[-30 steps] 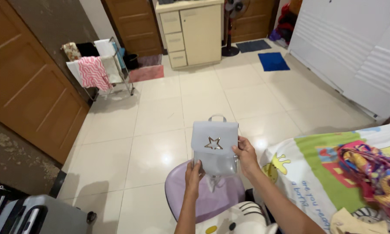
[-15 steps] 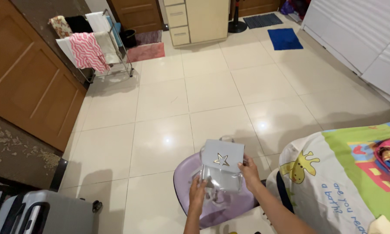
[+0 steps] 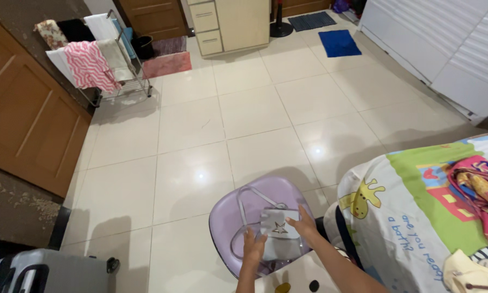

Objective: The person organizes several handbags by moving them between a dresser top, a cabinet shelf, and a purple chair, while also grouping smaller pouches and accessories on the bed.

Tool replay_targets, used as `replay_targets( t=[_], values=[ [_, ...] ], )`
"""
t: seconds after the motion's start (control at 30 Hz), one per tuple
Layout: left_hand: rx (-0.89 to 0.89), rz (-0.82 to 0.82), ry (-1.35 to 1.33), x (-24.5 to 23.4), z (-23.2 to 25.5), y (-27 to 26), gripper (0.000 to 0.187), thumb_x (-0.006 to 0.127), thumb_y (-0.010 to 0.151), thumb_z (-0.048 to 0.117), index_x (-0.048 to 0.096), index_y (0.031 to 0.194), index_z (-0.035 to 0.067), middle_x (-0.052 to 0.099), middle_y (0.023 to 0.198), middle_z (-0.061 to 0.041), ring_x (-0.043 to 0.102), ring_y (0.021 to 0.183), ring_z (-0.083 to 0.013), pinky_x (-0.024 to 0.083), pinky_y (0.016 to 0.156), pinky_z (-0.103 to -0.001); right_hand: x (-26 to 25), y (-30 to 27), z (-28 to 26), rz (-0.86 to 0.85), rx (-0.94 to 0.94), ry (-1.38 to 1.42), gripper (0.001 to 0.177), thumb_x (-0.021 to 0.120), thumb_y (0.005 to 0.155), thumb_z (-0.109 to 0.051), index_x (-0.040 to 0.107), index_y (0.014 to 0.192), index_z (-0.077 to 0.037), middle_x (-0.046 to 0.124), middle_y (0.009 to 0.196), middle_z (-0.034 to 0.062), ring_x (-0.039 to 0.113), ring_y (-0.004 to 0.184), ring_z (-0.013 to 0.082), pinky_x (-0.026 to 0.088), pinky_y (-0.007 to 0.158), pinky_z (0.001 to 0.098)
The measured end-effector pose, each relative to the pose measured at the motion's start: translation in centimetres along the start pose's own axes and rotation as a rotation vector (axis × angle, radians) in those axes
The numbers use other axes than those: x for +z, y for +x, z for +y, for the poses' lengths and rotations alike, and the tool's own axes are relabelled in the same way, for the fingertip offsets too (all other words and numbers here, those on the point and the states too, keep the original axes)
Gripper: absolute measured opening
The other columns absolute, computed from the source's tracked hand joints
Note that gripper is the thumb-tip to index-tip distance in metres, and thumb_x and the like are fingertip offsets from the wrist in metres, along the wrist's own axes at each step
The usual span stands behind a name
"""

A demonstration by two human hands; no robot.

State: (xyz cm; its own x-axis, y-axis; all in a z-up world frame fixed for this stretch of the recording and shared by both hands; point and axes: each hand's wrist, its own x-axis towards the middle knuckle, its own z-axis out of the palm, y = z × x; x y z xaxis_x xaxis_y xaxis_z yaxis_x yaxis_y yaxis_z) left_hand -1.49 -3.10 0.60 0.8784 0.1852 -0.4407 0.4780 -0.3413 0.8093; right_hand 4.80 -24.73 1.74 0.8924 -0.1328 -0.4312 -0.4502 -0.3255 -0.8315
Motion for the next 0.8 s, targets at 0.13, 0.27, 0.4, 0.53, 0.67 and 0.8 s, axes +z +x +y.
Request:
replay_targets(
  t=[0.13,0.27,0.4,0.53,0.67,0.8],
  values=[
    [0.04,-0.027,0.021,1.1,1.0,-0.9,0.101,0.068,0.088,0.046,0.011,0.162,0.008,0.013,0.169,-0.022,0.012,0.159,-0.0344,0.015,0.127,-0.038,-0.9,-0.6,-0.2,0.015,-0.055,0.014,0.096,0.082,0.083,-0.028,0.026,0.161,-0.014,0.038,0.163,0.0161,0.04,0.149,0.0292,0.037,0.118,0.0392],
    [0.096,-0.013,0.072,2.8,2.3,-1.8,0.097,0.067,0.09,0.047,0.016,0.162,0.008,0.015,0.168,-0.025,0.016,0.158,-0.037,0.017,0.127,-0.038,-2.6,-1.9,-1.1,0.007,-0.056,0.084,0.097,0.081,0.084,-0.028,0.025,0.161,-0.012,0.038,0.162,0.0194,0.042,0.148,0.0305,0.037,0.118,0.0401],
    [0.194,-0.034,0.065,5.2,4.7,-2.2,0.098,0.067,0.091,0.047,0.013,0.163,0.008,0.01,0.168,-0.027,0.017,0.156,-0.0393,0.021,0.126,-0.04,-5.1,-3.9,-2.2,0.011,-0.035,0.127,0.092,0.078,0.082,-0.028,0.032,0.16,-0.015,0.043,0.159,0.0187,0.046,0.145,0.0312,0.043,0.114,0.0416],
    [0.153,-0.028,0.238,8.5,8.2,-3.3,0.096,0.067,0.091,0.048,0.014,0.164,0.016,0.01,0.171,-0.019,0.012,0.157,-0.0412,0.02,0.126,-0.051,-8.6,-4.3,-1.5,0.032,-0.005,0.139,0.095,0.079,0.084,-0.029,0.026,0.161,-0.013,0.041,0.16,0.0181,0.044,0.146,0.0311,0.039,0.115,0.0409],
    [0.238,-0.053,0.306,12.5,12.9,-5.6,0.093,0.064,0.091,0.051,0.016,0.164,0.02,0.013,0.171,-0.015,0.013,0.158,-0.0394,0.018,0.123,-0.062,-12.9,-4.7,0.7,0.085,-0.105,0.284,0.088,0.078,0.083,-0.025,0.034,0.158,-0.01,0.046,0.155,0.0186,0.047,0.142,0.0304,0.042,0.113,0.0416],
    [0.325,-0.142,0.367,18.2,17.3,-9.4,0.092,0.061,0.093,0.054,0.015,0.164,0.021,0.012,0.172,-0.013,0.01,0.158,-0.0381,0.011,0.123,-0.067,-19.6,-7.6,2.4,0.219,-0.159,0.132,0.078,0.079,0.082,-0.028,0.046,0.15,-0.01,0.056,0.149,0.0156,0.053,0.139,0.0273,0.045,0.112,0.0393]
  ],
)
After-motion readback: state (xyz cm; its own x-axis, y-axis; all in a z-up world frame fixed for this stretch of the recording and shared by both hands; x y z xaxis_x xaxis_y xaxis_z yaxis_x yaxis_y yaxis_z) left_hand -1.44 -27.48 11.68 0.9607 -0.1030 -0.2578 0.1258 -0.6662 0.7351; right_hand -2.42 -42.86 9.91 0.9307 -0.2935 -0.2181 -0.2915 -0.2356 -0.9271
